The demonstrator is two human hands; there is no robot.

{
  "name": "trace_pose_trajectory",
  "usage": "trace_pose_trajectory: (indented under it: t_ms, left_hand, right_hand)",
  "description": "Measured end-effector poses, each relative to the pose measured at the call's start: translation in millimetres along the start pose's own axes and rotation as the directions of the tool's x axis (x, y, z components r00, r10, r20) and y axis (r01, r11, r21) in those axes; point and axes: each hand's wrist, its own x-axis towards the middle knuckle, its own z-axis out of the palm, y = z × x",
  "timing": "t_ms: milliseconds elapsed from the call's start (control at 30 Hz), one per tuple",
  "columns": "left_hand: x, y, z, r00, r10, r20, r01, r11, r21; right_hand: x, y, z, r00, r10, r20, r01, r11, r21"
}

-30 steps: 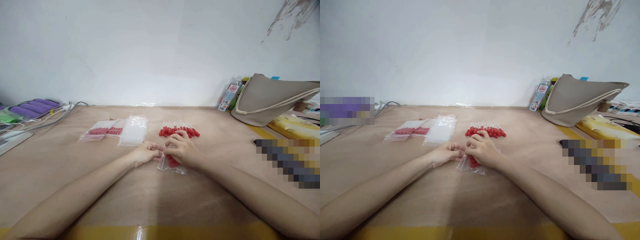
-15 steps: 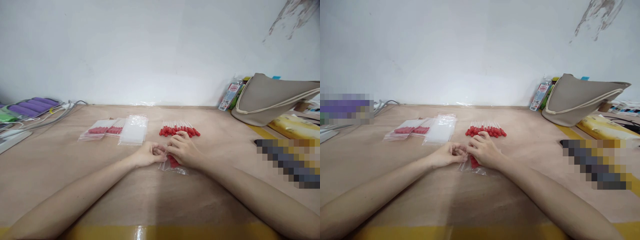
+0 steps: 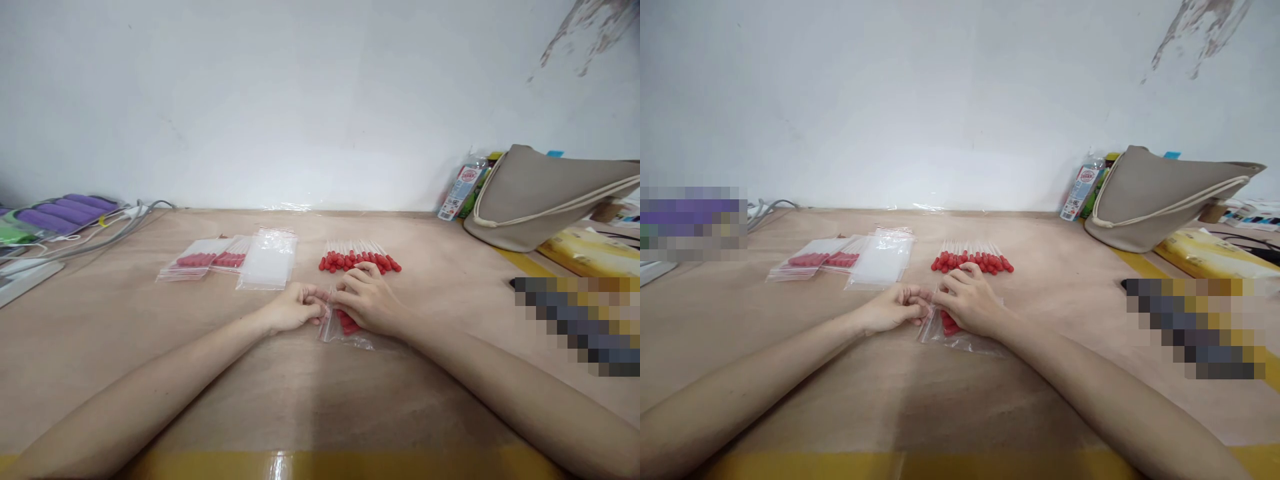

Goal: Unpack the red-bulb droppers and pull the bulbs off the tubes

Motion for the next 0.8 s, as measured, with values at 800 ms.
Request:
trace_pose_trajectory:
  t_ms: [800]
  left_hand:
    - [1.3, -3.3, -6.8, 0.997, 0.004, 0.082, 0.0, 0.999, -0.055]
  right_hand:
    - [-2.1, 0.3, -0.5, 0.989, 0.13, 0.064, -0.142, 0.959, 0.244]
